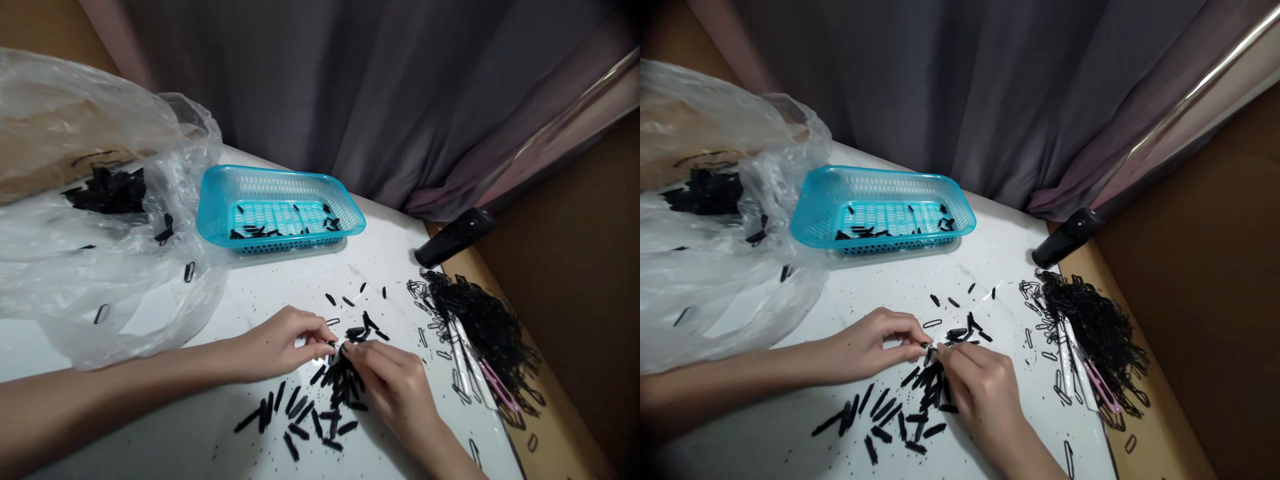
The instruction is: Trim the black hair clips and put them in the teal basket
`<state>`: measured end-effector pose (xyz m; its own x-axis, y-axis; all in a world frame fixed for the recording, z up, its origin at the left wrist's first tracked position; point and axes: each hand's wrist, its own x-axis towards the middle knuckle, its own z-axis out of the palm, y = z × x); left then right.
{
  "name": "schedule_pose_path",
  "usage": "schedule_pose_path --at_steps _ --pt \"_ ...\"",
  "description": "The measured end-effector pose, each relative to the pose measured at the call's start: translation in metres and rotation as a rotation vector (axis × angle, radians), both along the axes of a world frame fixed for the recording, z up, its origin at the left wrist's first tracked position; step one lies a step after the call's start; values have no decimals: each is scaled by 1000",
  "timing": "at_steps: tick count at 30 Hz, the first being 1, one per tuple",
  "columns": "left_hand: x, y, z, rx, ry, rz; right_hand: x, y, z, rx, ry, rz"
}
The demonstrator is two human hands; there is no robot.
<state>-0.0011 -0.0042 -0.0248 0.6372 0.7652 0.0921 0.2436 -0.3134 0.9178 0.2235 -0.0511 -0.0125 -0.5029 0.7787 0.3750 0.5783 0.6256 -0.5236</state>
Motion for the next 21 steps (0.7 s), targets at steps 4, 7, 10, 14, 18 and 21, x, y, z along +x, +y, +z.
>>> schedule_pose_path --at_steps 4,7,10,14,18,21 --pt "1 -1 0 -10 -4 11 -1 1 1 -70 46 -2" --pt "1 -2 0 -34 -3 9 -2 2 1 -130 107 -1" --pt "0 -1 0 -53 -15 2 -2 3 1 -186 147 -17" --pt "0 -1 -1 -43 -28 -5 -2 5 2 -258 175 -49" --pt "0 -1 -3 -25 -35 9 -3 8 2 -303 192 -61" --pt "1 -1 -3 -15 -27 24 -2 9 0 -311 205 -57"
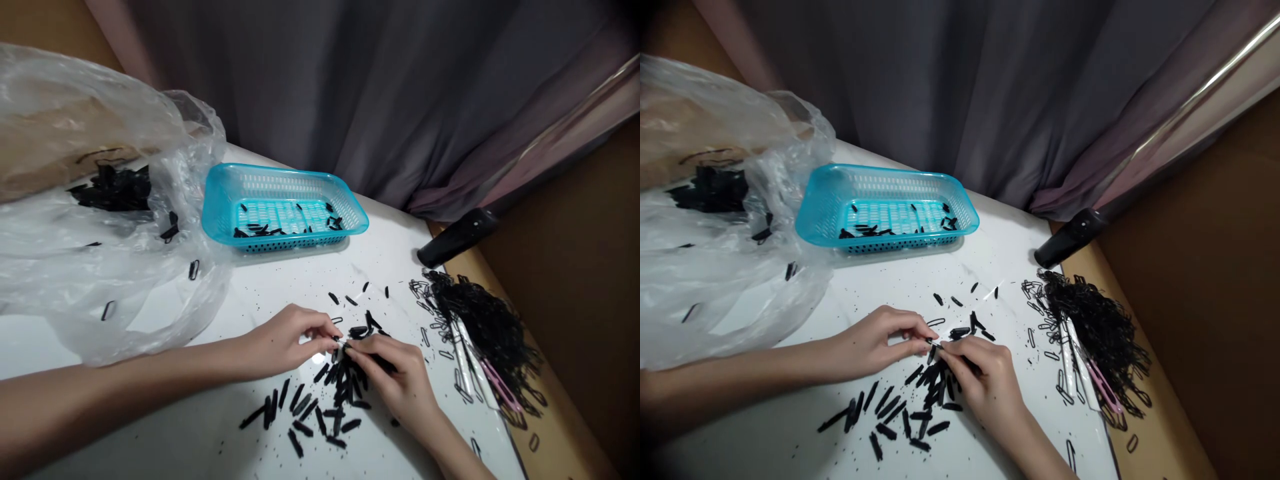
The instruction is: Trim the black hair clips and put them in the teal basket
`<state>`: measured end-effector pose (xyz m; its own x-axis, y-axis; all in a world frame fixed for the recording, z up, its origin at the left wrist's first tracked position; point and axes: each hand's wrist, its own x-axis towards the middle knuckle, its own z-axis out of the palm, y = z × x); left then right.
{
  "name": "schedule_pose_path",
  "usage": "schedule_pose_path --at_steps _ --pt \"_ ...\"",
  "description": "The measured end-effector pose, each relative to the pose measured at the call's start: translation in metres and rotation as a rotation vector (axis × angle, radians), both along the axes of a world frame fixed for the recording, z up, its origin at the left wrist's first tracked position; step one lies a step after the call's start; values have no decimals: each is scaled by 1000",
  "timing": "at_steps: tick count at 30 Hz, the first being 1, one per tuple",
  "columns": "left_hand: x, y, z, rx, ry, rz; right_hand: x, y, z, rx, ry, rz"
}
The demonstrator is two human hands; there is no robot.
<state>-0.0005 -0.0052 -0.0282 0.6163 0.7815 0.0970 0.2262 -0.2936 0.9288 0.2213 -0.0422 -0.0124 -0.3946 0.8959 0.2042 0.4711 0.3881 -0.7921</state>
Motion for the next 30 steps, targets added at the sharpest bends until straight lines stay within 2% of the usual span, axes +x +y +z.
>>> schedule_pose_path --at_steps 5,11,14,19,30 --pt "0 0 -1 16 10 30 1 0 0 -9 8 0" --pt "-1 0 -2 -37 -28 5 -3 -2 4 -84 49 -104" --pt "-1 1 0 -62 -54 8 -5 -1 3 -184 119 -146" --pt "0 1 3 -117 -100 -8 -5 4 -3 -428 327 -136" --pt "-4 4 0 -357 -303 -179 -2 7 -7 -658 465 -35"
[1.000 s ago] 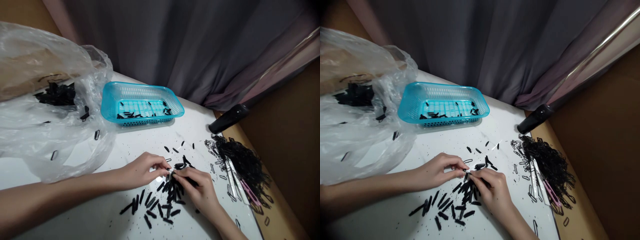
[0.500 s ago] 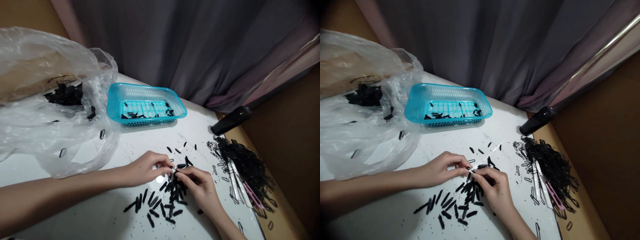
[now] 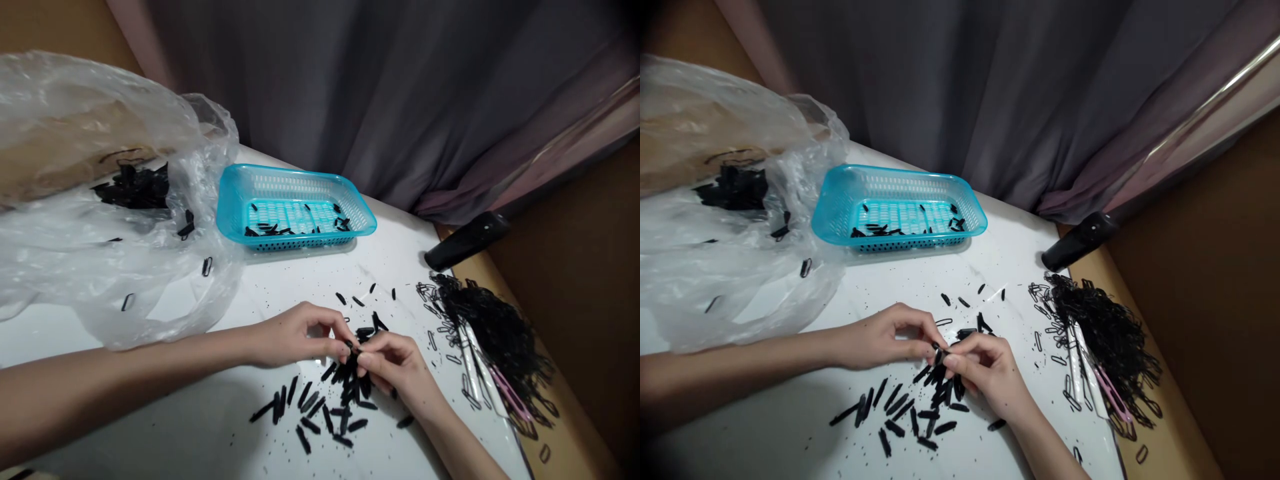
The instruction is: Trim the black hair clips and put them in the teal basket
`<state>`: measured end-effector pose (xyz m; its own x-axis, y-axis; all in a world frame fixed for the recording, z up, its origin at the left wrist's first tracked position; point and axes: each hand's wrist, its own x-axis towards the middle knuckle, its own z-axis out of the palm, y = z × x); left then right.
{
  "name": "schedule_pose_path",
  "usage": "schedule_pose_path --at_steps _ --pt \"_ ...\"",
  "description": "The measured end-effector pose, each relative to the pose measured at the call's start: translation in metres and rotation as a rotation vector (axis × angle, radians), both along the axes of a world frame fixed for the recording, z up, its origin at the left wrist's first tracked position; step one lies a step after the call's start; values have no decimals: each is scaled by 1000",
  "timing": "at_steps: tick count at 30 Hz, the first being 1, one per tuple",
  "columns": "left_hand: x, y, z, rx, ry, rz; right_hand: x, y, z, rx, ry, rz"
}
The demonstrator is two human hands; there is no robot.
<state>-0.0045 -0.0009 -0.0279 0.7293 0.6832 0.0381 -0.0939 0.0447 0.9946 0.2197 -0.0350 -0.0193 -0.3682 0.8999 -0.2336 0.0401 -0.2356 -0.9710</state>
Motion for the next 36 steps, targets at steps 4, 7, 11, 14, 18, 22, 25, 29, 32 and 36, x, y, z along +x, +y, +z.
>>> schedule_pose_path --at_steps 4,7,11,14,18,22,25,29,32,36 --pt "1 -1 0 -11 -7 -18 2 -1 -3 -11 47 12" --pt "1 -1 0 27 20 -5 6 -4 -2 2 86 12" --pt "2 -1 2 35 38 19 10 -6 8 130 38 -30" --pt "2 0 2 49 75 49 10 -6 19 372 -174 -73" --pt "2 -1 1 40 111 94 11 -10 27 768 -452 -4" --pt "2 -1 0 12 126 96 13 -12 28 1015 -589 94" --pt "2 -1 0 28 134 109 16 -11 27 1085 -668 86" --pt "4 0 -2 3 129 234 18 -10 24 1065 -815 140" --pt "6 3 -6 -40 89 331 18 -10 20 1022 -913 224" --pt "6 2 -6 115 180 380 18 -10 16 977 -962 261"
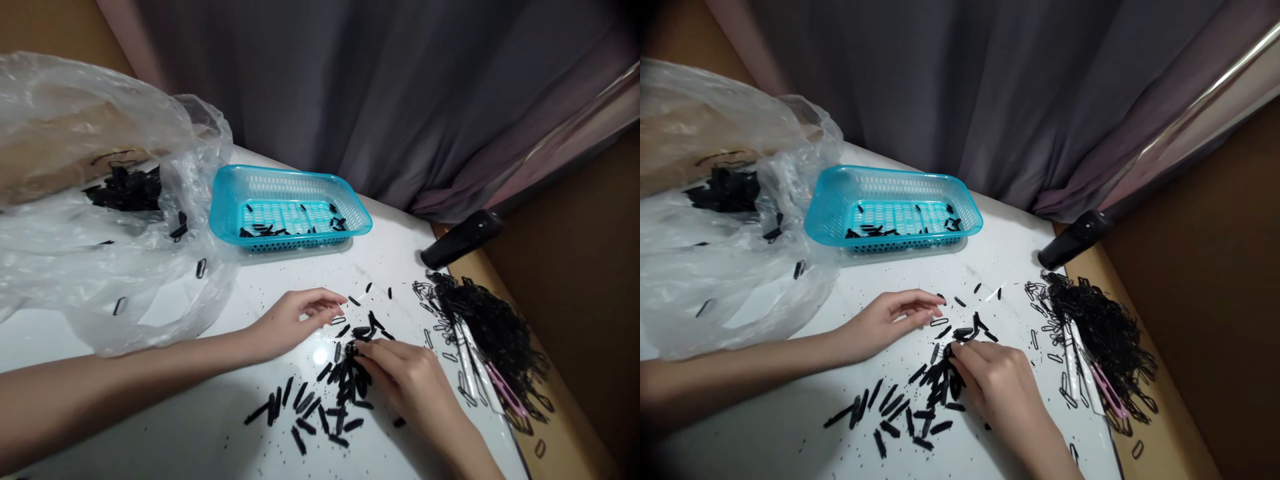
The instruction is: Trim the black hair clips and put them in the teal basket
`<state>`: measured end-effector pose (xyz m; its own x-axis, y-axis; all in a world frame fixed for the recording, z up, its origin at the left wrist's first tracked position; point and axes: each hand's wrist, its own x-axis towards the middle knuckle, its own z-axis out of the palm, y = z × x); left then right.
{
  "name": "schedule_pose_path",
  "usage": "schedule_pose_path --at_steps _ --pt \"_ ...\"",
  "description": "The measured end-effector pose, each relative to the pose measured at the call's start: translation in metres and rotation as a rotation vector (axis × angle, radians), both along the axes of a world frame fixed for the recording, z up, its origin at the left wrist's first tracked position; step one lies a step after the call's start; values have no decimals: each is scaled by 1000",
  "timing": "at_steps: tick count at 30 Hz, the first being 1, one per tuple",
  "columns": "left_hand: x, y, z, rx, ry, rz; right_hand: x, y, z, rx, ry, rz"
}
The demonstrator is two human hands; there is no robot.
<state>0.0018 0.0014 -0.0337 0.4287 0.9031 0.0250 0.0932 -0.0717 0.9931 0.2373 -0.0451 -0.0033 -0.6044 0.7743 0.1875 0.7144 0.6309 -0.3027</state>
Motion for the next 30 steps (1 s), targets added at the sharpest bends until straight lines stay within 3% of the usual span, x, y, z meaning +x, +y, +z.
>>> schedule_pose_path --at_steps 6,9,20,26,30 --pt "-1 -8 3 445 291 -186 3 0 2 -32 -39 -12" --pt "-2 -10 1 545 397 -246 3 0 4 -47 -54 -15" --pt "-2 -9 1 380 357 -206 5 0 9 11 9 -56" --pt "1 -8 1 473 381 -171 3 0 11 62 101 -72" --pt "1 -10 2 411 421 -133 3 0 10 52 111 -79"
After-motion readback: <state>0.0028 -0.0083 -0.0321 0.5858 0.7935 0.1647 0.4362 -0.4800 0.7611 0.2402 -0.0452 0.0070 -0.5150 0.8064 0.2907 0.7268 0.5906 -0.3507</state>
